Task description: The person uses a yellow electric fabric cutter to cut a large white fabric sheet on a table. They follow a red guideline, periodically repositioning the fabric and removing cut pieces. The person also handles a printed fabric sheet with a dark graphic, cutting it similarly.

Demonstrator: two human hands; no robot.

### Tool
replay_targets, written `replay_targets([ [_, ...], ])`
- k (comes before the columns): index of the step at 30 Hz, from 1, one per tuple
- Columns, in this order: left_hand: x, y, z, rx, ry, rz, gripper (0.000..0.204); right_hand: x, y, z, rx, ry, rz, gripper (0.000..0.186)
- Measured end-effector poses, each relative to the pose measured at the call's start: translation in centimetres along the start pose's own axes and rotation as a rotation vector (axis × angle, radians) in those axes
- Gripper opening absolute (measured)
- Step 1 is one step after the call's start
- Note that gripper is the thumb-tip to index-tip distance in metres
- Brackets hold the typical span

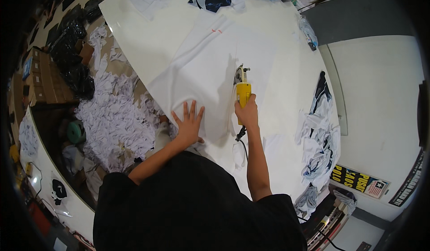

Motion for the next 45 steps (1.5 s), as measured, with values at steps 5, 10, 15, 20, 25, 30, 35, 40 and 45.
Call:
replay_targets([
  [5, -0.6, -0.9, 0.1, 0.009, -0.015, -0.01, 0.153, -0.4, -4.0, 1.7, -0.055, -0.001, -0.033, 0.051],
  [10, -0.6, -1.0, 0.1, 0.01, -0.028, -0.011, 0.152, -0.4, -7.6, 2.7, -0.058, 0.015, -0.035, 0.053],
  [15, -0.8, -1.0, 0.1, 0.003, -0.02, 0.016, 0.149, -0.8, -10.3, 4.4, -0.036, 0.004, -0.034, 0.055],
  [20, -0.9, -1.1, 0.1, 0.0, -0.029, 0.023, 0.147, -1.0, -13.1, 5.2, -0.045, 0.05, -0.048, 0.056],
  [25, -0.6, -1.1, 0.1, -0.015, -0.016, 0.05, 0.151, -1.1, -14.9, 6.0, -0.035, 0.043, -0.042, 0.057],
  [30, -1.0, -1.0, 0.0, 0.005, -0.036, 0.017, 0.147, -1.0, -15.6, 6.6, -0.027, 0.051, -0.056, 0.059],
  [35, -0.8, -1.0, 0.0, 0.013, -0.027, 0.004, 0.146, -0.8, -15.3, 7.5, 0.013, 0.025, -0.083, 0.062],
  [40, -0.8, -1.0, 0.0, 0.006, -0.009, 0.029, 0.145, -0.8, -17.0, 7.8, 0.024, 0.023, -0.13, 0.066],
  [45, -0.9, -0.9, 0.2, -0.021, -0.023, 0.033, 0.144, -1.5, -21.4, 8.8, 0.007, 0.035, -0.203, 0.068],
])
Point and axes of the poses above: each hand's wrist, its own y-axis away from the middle knuckle, its own x-axis out of the palm, z = x × y, the point moved 9 cm from there along -y, towards the middle knuckle, and after that the axes turned 2 degrees about -y, right-handed, at the moved point
